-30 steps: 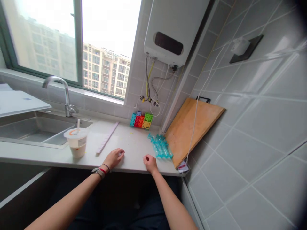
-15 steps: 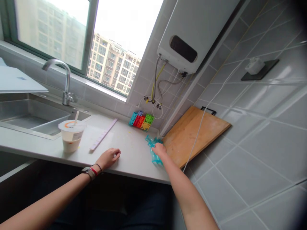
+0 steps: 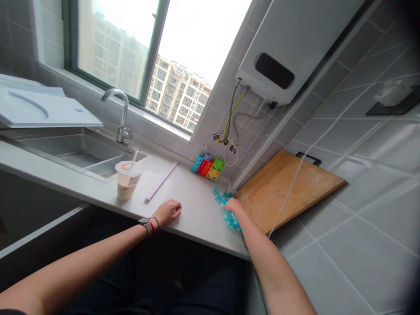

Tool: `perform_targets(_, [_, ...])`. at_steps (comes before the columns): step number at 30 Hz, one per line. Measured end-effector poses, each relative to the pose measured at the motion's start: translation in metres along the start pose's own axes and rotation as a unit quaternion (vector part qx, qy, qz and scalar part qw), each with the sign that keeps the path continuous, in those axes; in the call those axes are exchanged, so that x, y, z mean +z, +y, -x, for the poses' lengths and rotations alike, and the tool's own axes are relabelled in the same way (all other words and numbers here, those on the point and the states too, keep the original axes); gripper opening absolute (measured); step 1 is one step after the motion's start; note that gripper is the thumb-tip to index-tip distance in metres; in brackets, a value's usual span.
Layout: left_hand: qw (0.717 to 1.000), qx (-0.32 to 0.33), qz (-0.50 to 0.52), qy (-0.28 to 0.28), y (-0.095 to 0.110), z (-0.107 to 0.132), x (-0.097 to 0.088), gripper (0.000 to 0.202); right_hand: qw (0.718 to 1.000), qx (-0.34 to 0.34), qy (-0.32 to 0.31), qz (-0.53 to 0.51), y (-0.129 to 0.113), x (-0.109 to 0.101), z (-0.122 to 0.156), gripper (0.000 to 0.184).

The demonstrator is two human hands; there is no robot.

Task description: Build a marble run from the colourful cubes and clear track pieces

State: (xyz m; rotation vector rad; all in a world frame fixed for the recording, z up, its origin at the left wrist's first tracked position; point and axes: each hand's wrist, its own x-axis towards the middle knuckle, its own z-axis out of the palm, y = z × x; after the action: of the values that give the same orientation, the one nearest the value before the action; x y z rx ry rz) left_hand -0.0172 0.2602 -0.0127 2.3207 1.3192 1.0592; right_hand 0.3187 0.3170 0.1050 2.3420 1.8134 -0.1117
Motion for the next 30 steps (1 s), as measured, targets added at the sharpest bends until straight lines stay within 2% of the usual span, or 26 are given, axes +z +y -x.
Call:
perform_targets(4, [1.0,-0.003,0.012,-0.003,0.003,0.0,-0.001,0.019,0.997,-0.075,0.005,-0.011,-0.005,-0.018,0.005,0.036])
perform_targets(8, [0.999,-0.006,0.049,-0.001,0.006,-0.001,-0.003,0.019,0.986,-0.162,0.008,-0.043,-0.027,-0.022,0.022,0.04])
perform_targets(10, [0.997,-0.008,0.079,0.003,0.008,-0.002,-0.005,0.032,0.977,-0.204,0.009,-0.066,-0.041,-0.021,0.033,0.039])
perform_targets(13, [0.99,-0.006,0.139,-0.005,0.012,-0.006,-0.01,0.068,0.958,-0.264,0.014,-0.113,-0.061,-0.015,0.049,0.038])
perform_targets(15, [0.982,-0.007,0.187,-0.018,0.015,-0.012,-0.012,0.082,0.944,-0.295,0.014,-0.151,-0.073,-0.008,0.056,0.038])
perform_targets(17, [0.972,-0.021,0.234,-0.03,0.017,-0.023,-0.012,0.083,0.929,-0.317,0.008,-0.193,-0.082,0.0,0.058,0.038])
perform_targets(19, [0.959,-0.05,0.278,-0.034,0.016,-0.039,-0.01,0.073,0.913,-0.329,0.003,-0.241,-0.089,0.009,0.052,0.038])
perform_targets(24, [0.903,-0.151,0.403,0.003,0.01,-0.093,0.001,0.077,0.876,-0.3,0.021,-0.377,-0.1,0.022,0.013,0.04])
perform_targets(26, [0.872,-0.185,0.454,-0.001,0.009,-0.115,0.008,0.066,0.849,-0.282,0.012,-0.447,-0.105,0.025,-0.006,0.047])
perform_targets(27, [0.857,-0.198,0.475,-0.007,0.008,-0.125,0.012,0.062,0.824,-0.273,-0.002,-0.496,-0.108,0.027,-0.015,0.05])
perform_targets(30, [0.823,-0.23,0.519,-0.01,0.005,-0.144,0.028,0.061,0.712,-0.235,-0.05,-0.66,-0.12,0.036,-0.04,0.055])
